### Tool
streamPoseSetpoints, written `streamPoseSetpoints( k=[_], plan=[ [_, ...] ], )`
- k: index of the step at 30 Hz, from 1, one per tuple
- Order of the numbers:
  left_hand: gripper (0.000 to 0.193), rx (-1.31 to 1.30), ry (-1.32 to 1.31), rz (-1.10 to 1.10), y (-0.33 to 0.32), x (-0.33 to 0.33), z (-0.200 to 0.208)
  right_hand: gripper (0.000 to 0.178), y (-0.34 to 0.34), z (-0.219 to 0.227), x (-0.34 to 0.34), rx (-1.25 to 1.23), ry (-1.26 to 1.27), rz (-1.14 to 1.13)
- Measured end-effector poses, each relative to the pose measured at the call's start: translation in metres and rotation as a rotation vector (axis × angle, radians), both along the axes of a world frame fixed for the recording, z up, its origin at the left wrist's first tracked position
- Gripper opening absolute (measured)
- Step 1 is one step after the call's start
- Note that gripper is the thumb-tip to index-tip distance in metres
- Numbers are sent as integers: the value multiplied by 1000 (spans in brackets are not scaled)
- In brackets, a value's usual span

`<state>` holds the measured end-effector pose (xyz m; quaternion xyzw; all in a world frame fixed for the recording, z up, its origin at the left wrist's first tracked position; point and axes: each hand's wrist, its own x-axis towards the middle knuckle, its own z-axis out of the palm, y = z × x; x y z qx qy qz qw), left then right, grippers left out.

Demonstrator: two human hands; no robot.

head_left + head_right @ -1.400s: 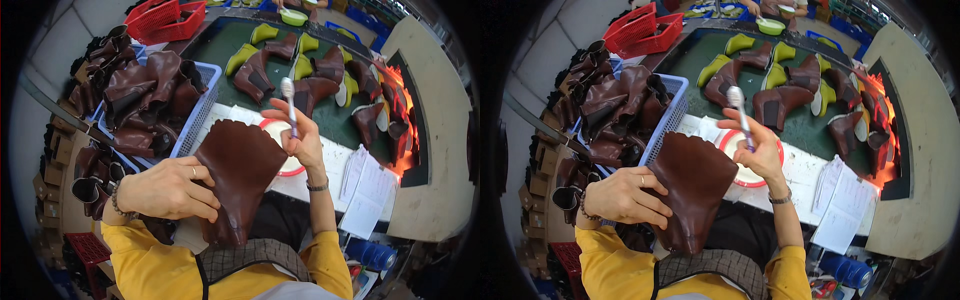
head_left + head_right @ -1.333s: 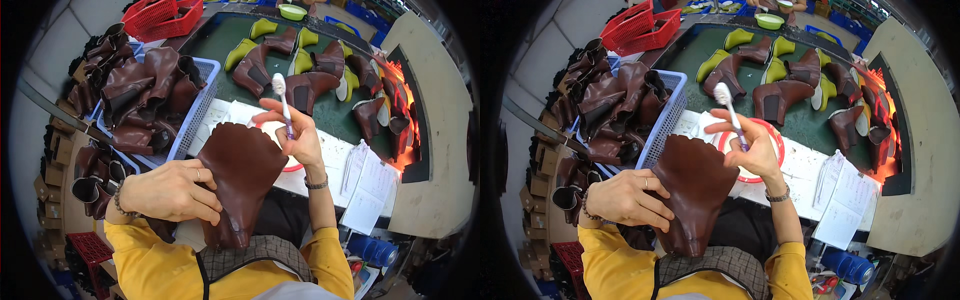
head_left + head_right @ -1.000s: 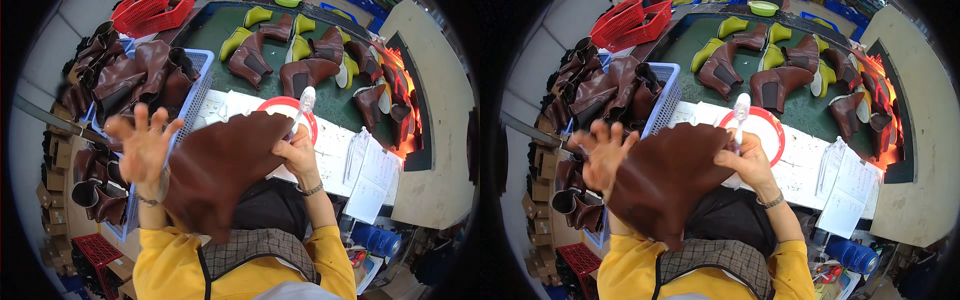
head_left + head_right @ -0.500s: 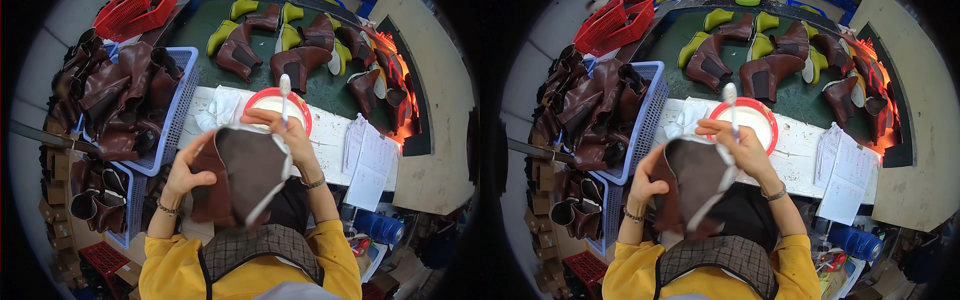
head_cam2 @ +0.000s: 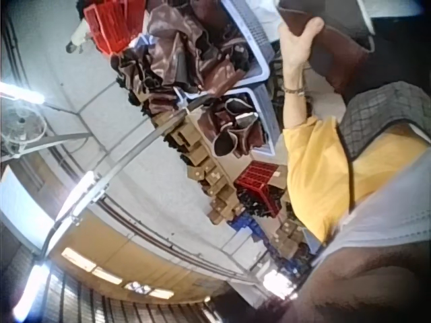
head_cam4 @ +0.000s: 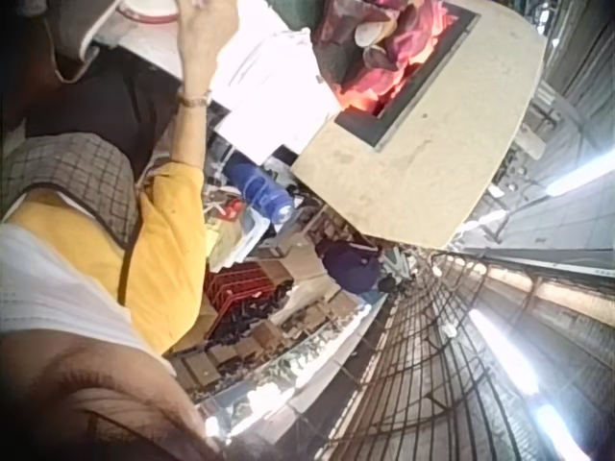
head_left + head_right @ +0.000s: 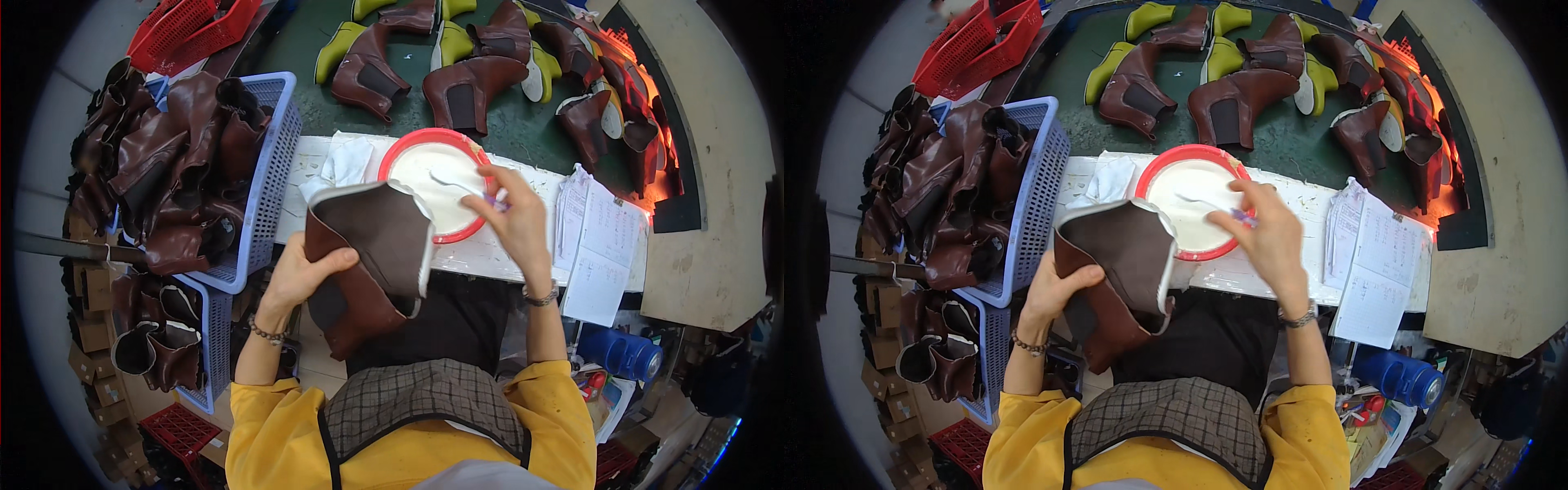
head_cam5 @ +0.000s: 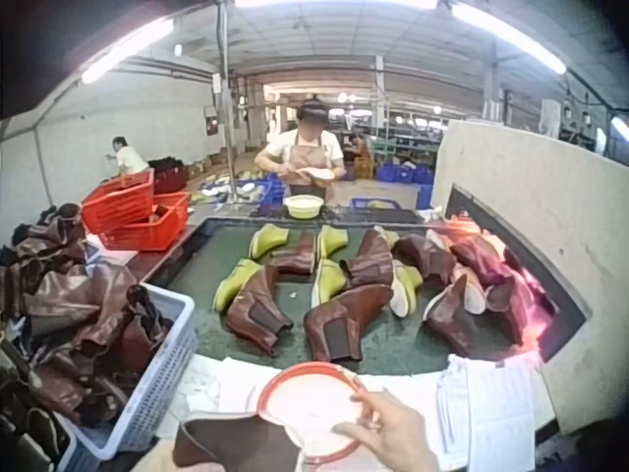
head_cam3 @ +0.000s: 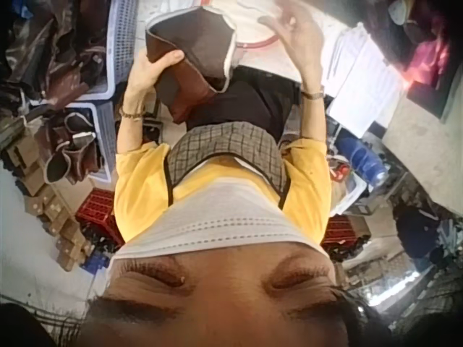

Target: Apply white adhesive to the inner rim and seams of leather boot uppers using a small brush.

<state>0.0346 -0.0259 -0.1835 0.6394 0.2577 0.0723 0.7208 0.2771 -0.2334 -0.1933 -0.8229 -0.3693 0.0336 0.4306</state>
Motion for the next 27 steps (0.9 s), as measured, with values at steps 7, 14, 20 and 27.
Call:
streamPoseSetpoints(
  k=[7,14,20,27],
  plan=[
    [31,-160,4,-34,12,22,0,17,-22,-22,42,-353,-503,105],
    [35,-128,75,-242,23,25,6,15,-6,14,39,180,-264,319],
    [42,-46,-166,-3,15,27,25,17,-7,10,25,216,-277,261],
    [47,18,-281,183,26,19,28,18,-9,1,-4,252,-147,289]
  ],
)
